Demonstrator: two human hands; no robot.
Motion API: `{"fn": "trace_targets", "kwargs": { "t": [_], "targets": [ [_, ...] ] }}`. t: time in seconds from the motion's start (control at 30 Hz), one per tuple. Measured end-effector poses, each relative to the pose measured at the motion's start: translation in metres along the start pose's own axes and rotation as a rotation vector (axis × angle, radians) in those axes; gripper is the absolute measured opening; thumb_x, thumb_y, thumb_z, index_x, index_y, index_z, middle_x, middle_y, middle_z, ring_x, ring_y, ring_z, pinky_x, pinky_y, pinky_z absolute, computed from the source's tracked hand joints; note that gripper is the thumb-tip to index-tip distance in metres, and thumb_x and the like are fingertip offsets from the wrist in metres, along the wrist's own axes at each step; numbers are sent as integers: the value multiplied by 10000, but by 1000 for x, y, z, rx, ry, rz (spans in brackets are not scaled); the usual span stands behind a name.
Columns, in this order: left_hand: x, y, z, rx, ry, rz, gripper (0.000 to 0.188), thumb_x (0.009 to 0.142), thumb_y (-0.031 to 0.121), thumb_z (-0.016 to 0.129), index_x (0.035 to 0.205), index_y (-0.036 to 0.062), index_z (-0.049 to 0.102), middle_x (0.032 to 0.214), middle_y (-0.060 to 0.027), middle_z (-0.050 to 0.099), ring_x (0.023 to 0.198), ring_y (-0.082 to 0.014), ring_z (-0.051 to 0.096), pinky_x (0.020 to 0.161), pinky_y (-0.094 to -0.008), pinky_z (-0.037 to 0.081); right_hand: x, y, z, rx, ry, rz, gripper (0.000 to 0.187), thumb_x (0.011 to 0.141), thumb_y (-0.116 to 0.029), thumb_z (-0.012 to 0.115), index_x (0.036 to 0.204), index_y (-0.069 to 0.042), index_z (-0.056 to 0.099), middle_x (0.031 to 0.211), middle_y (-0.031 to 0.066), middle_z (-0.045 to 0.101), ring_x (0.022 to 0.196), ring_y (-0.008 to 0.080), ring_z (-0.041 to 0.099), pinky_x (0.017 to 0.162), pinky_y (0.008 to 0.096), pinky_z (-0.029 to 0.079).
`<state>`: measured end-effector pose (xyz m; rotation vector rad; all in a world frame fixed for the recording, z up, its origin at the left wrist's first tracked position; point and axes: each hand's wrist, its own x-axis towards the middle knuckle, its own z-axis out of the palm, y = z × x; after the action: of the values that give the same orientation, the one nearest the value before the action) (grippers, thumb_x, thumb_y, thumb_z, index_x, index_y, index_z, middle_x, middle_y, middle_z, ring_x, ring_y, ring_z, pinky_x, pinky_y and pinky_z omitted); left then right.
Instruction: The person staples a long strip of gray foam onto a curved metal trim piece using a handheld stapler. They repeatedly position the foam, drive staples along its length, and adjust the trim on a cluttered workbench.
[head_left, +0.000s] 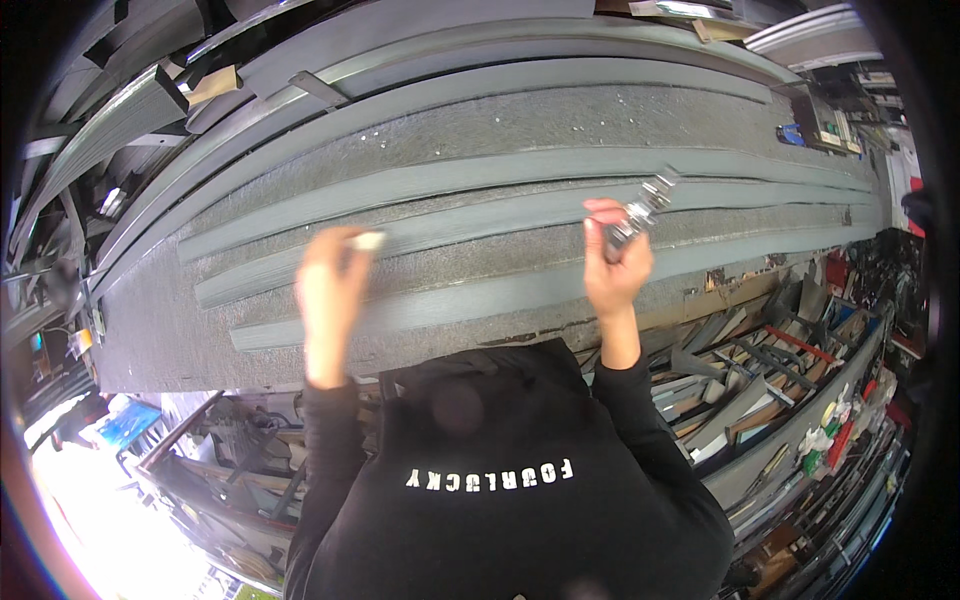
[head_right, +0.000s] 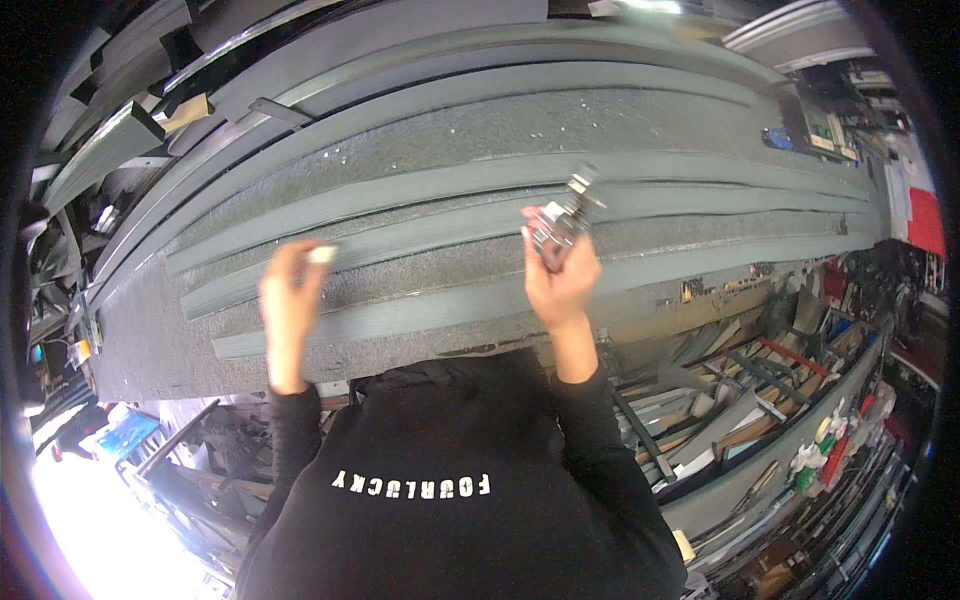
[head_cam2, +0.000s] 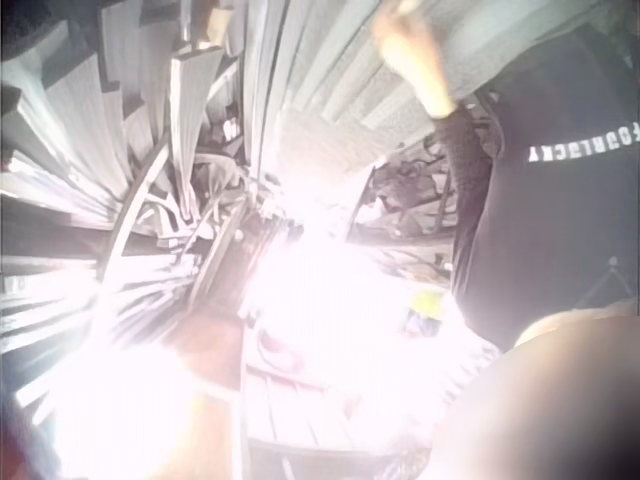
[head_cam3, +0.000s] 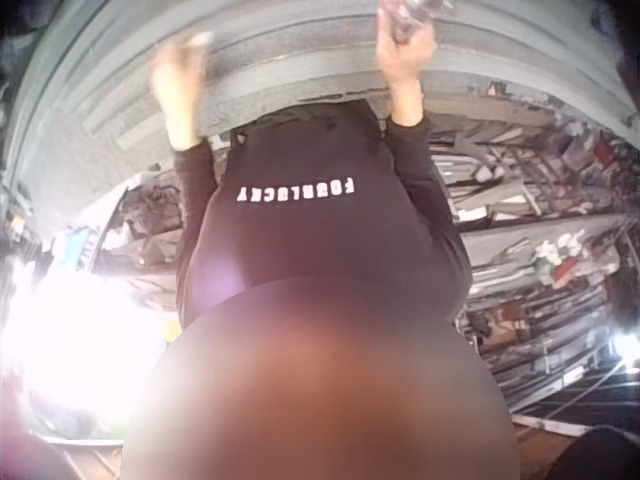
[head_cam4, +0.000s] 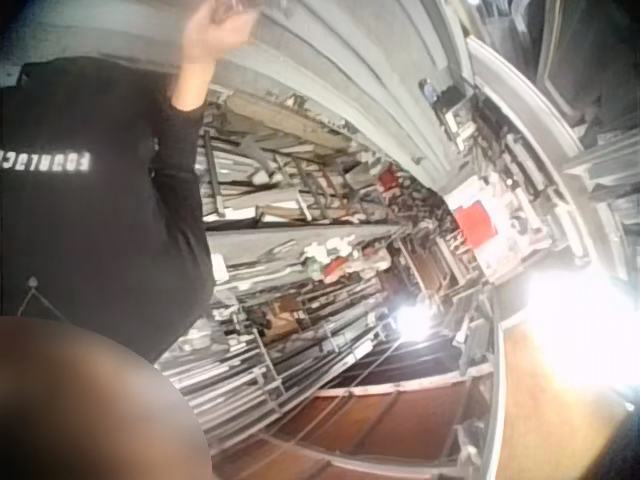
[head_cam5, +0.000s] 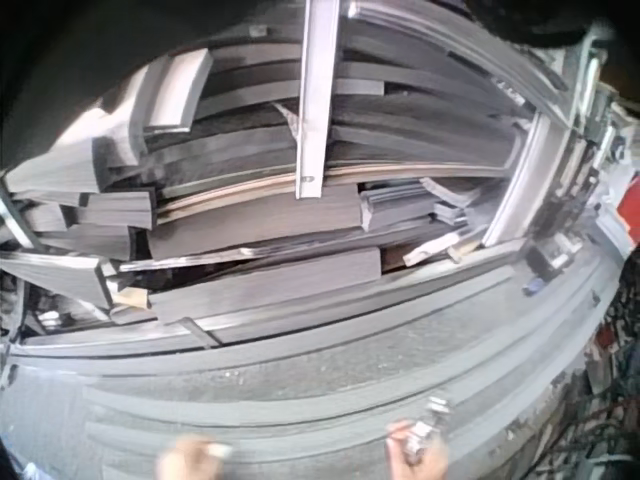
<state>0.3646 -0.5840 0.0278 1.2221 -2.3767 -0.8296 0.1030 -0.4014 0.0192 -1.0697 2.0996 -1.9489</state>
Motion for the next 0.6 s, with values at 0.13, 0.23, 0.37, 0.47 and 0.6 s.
{"fn": "trace_targets", "kwargs": {
  "t": [0.13, 0.23, 0.37, 0.47, 0.6],
  "targets": [
    [17, 57, 91, 97, -109, 508, 564, 746, 301, 739, 1241, 98, 560, 1197, -108, 534, 1124, -325, 504, 952, -437, 418, -5, -37, -46, 550, -224, 477, 207, 928, -182, 594, 860, 12, 623, 696, 86, 629, 505, 112, 536, 422, 227, 368],
    [30, 76, 126, 7, -109, 578, 570, 765, 273, 733, 1266, 93, 530, 1208, -104, 519, 1116, -315, 510, 944, -420, 424, -36, -46, -58, 667, -118, 505, 296, 949, -251, 563, 867, 24, 638, 644, 98, 633, 413, 91, 488, 341, 215, 267],
    [34, 102, 157, -11, -138, 719, 501, 787, 221, 712, 1238, 80, 544, 1194, -109, 535, 1103, -306, 533, 930, -404, 446, -83, -48, -67, 125, 87, 454, 301, 944, -246, 589, 843, 27, 665, 719, 100, 669, 424, 63, 473, 371, 202, 276],
    [37, 125, 183, -62, -112, 803, 468, 786, 170, 700, 1218, 66, 553, 1182, -114, 557, 1096, -296, 555, 920, -394, 463, -86, -47, -79, 138, 130, 684, 291, 927, -254, 613, 853, 18, 686, 578, 36, 586, 423, 50, 444, 390, 206, 273],
    [51, 135, 201, 21, -84, 793, 507, 749, 154, 709, 1228, 88, 554, 1171, -94, 574, 1046, -274, 589, 867, -375, 493, -51, -31, -111, 183, 35, 736, 258, 930, -214, 601, 885, 28, 678, 493, 7, 498, 381, 38, 365, 371, 201, 215]
  ]
}}
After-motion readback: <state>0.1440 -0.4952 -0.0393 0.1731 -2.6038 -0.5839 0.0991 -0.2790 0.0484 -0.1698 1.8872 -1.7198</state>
